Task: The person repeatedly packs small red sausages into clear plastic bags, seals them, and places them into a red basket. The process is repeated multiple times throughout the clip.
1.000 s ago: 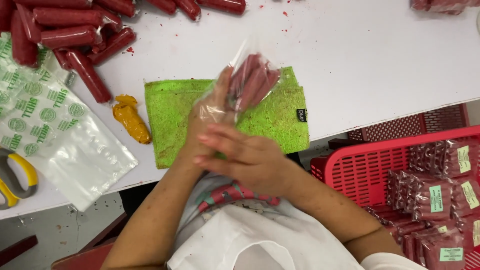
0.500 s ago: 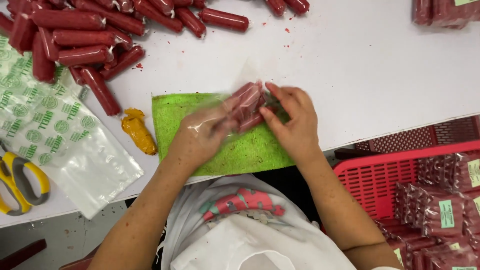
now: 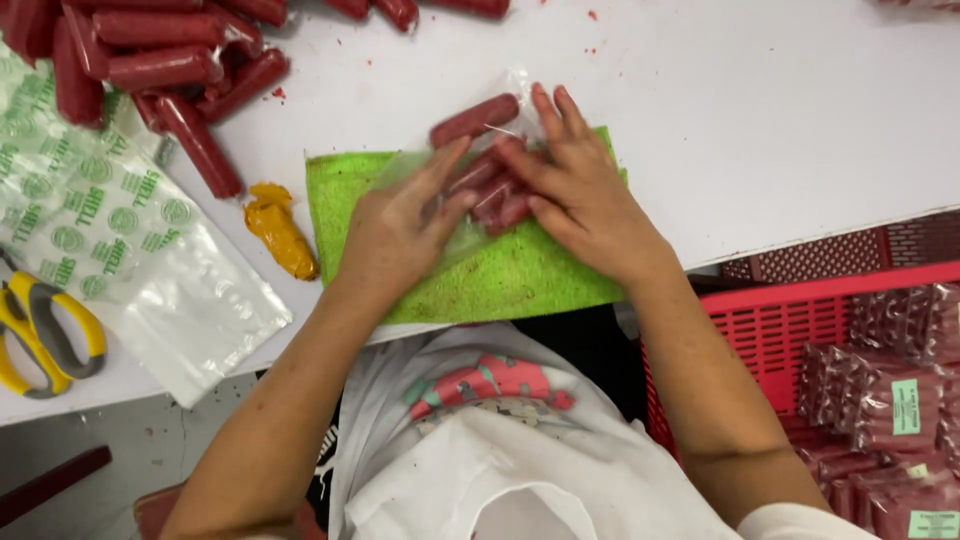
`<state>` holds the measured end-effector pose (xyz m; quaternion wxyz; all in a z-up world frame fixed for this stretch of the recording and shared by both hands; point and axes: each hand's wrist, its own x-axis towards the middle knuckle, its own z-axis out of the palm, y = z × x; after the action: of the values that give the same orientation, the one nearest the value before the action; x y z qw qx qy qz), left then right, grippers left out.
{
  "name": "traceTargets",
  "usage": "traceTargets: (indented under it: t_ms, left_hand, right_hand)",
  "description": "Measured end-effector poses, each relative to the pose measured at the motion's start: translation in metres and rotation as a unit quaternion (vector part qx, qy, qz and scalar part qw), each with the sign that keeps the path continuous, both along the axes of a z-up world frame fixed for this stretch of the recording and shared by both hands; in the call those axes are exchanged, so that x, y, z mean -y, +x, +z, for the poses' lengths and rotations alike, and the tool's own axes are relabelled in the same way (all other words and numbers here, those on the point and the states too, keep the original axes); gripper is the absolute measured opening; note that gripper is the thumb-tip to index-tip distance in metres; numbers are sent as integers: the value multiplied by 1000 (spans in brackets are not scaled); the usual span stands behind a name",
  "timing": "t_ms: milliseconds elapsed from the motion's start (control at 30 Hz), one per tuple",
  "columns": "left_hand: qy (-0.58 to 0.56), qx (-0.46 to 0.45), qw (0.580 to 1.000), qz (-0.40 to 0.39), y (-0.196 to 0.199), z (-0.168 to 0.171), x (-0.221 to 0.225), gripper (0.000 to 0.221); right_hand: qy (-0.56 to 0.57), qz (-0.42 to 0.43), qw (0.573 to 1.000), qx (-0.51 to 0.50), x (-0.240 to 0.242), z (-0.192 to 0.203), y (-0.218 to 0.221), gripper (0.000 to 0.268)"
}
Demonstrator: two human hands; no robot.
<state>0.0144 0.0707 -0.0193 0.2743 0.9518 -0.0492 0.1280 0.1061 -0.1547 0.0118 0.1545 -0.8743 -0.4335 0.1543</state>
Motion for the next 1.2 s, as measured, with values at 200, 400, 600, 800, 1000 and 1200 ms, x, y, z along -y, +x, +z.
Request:
traceTargets:
  t_ms: [200, 400, 600, 800, 1000, 1200]
  left_hand:
    - [45, -250, 964, -77, 14, 46, 6, 59]
    - [35, -475, 862, -172, 38, 100, 5, 68]
    - [24, -472, 864, -172, -6, 57, -23, 65]
    - [-161, -261, 948, -87, -73, 70, -74, 39]
    - [-372, 3, 926, 63, -39, 75, -17, 69]
    - [-321, -72, 917, 224, -97, 84, -27, 47]
  right_hand:
    - [304, -128, 944, -29, 2, -25, -3, 27]
    - [264, -84, 958, 68, -7, -9, 9, 21]
    - [164, -11, 971, 174, -68, 19, 95, 29]
    - [52, -28, 977, 203, -112, -17, 140, 52]
    - [488, -93, 792, -356, -91, 60, 0, 38]
    - [307, -116, 937, -117, -23, 25, 11, 76]
